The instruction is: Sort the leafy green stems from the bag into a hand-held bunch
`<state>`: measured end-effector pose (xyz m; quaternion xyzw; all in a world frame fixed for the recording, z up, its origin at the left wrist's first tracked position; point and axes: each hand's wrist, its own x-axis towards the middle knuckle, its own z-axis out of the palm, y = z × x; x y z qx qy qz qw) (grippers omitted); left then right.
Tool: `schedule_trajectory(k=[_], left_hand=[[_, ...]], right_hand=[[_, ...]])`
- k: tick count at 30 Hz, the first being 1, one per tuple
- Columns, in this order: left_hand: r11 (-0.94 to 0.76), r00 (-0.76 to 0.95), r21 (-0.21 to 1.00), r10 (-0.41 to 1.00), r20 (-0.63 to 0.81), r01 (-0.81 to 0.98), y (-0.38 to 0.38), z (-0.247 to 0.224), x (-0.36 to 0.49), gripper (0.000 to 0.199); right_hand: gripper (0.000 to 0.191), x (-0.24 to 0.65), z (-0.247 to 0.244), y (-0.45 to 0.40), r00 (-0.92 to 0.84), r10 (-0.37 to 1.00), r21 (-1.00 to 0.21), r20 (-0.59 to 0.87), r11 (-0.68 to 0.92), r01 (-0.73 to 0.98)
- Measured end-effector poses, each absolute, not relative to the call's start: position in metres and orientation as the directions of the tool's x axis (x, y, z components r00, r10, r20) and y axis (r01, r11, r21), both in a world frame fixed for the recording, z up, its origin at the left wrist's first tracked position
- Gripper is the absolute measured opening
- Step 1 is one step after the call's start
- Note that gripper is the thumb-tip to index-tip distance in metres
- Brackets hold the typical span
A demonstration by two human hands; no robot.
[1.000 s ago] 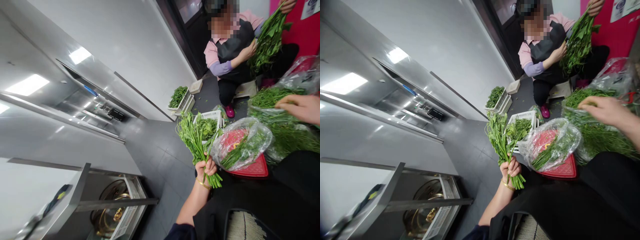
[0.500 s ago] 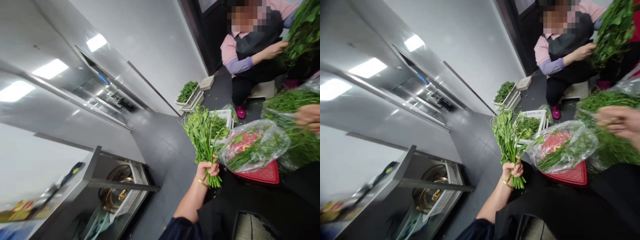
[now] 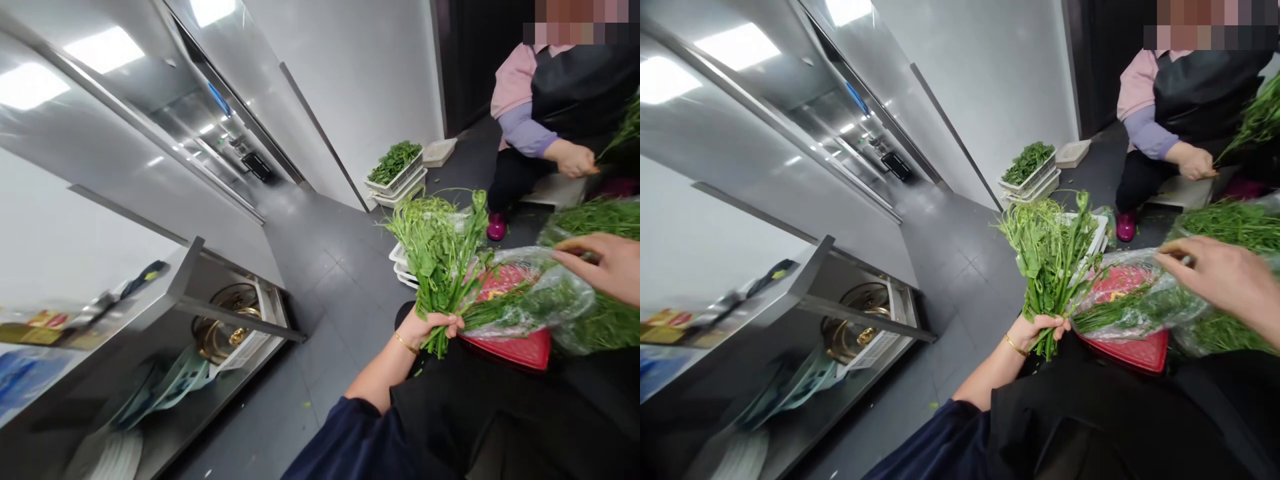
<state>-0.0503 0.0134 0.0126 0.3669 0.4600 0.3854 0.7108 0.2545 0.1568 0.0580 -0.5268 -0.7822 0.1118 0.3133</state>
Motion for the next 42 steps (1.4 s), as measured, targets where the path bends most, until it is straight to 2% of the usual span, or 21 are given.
schedule_trajectory(k=[3, 5, 9, 12, 14, 16, 18, 19, 20, 21, 23, 30, 33, 39, 41, 42], left_hand=[[0.397, 0.279, 0.887, 0.902, -0.329, -0.238, 0.016, 0.024, -0.04, 0.044], [0.357, 0.269, 0.889, 0.92, -0.283, -0.286, 0.017, 0.03, -0.034, 0.043], [0.307, 0.232, 0.874, 0.945, -0.231, -0.376, 0.014, 0.033, -0.031, 0.043], [0.26, 0.185, 0.867, 0.962, -0.199, -0.425, 0.014, 0.029, -0.031, 0.047], [0.228, 0.151, 0.867, 0.972, -0.179, -0.442, 0.016, 0.025, -0.031, 0.045], [0.21, 0.136, 0.869, 0.977, -0.166, -0.448, 0.018, 0.021, -0.029, 0.042], [0.212, 0.146, 0.877, 0.976, -0.164, -0.431, 0.018, 0.02, -0.028, 0.039], [0.216, 0.154, 0.883, 0.974, -0.166, -0.416, 0.018, 0.02, -0.027, 0.038], [0.219, 0.159, 0.89, 0.973, -0.168, -0.401, 0.018, 0.02, -0.026, 0.038], [0.222, 0.161, 0.895, 0.972, -0.171, -0.387, 0.017, 0.02, -0.025, 0.038], [0.223, 0.166, 0.904, 0.971, -0.173, -0.364, 0.015, 0.021, -0.025, 0.036], [0.209, 0.193, 0.967, 0.965, -0.179, -0.147, 0.01, 0.022, -0.036, 0.022], [0.229, 0.156, 0.966, 0.965, -0.209, -0.119, 0.009, 0.022, -0.035, 0.021], [0.257, 0.062, 0.937, 0.966, -0.25, -0.237, 0.007, 0.018, -0.026, 0.021], [0.247, 0.03, 0.932, 0.968, -0.248, -0.264, 0.006, 0.017, -0.027, 0.021], [0.243, 0.017, 0.929, 0.969, -0.248, -0.28, 0.006, 0.016, -0.027, 0.02]], right_hand=[[0.054, 0.204, 0.083, 0.133, -0.32, 0.939, -0.745, 0.128, 0.304, 0.593], [0.055, 0.179, 0.088, 0.125, -0.367, 0.929, -0.832, 0.053, 0.244, 0.497], [0.056, 0.174, 0.069, 0.125, -0.391, 0.92, -0.902, 0.022, 0.187, 0.39], [0.055, 0.191, 0.059, 0.12, -0.375, 0.927, -0.887, 0.018, 0.188, 0.421], [0.05, 0.199, 0.065, 0.11, -0.346, 0.938, -0.851, 0.029, 0.205, 0.484], [0.034, 0.201, 0.079, 0.098, -0.297, 0.922, -0.734, 0.247, 0.378, 0.564], [0.018, 0.197, 0.094, 0.087, -0.375, 0.738, -0.441, 0.562, 0.65, 0.619], [0.022, 0.193, 0.099, 0.085, -0.462, 0.595, -0.248, 0.658, 0.75, 0.613], [0.029, 0.189, 0.103, 0.085, -0.558, 0.469, -0.077, 0.684, 0.807, 0.585], [0.033, 0.186, 0.105, 0.087, -0.645, 0.39, 0.041, 0.657, 0.836, 0.547], [0.034, 0.181, 0.104, 0.095, -0.752, 0.33, 0.167, 0.57, 0.85, 0.5], [0.025, 0.19, 0.088, 0.12, -0.876, 0.367, 0.2, 0.312, 0.876, 0.438], [0.027, 0.193, 0.086, 0.117, -0.881, 0.402, 0.188, 0.25, 0.872, 0.452], [0.021, 0.179, 0.077, 0.089, -0.834, 0.41, 0.229, 0.37, 0.829, 0.51], [0.021, 0.179, 0.078, 0.086, -0.808, 0.409, 0.109, 0.424, 0.863, 0.494], [0.019, 0.184, 0.08, 0.089, -0.766, 0.443, -0.016, 0.465, 0.87, 0.493]])
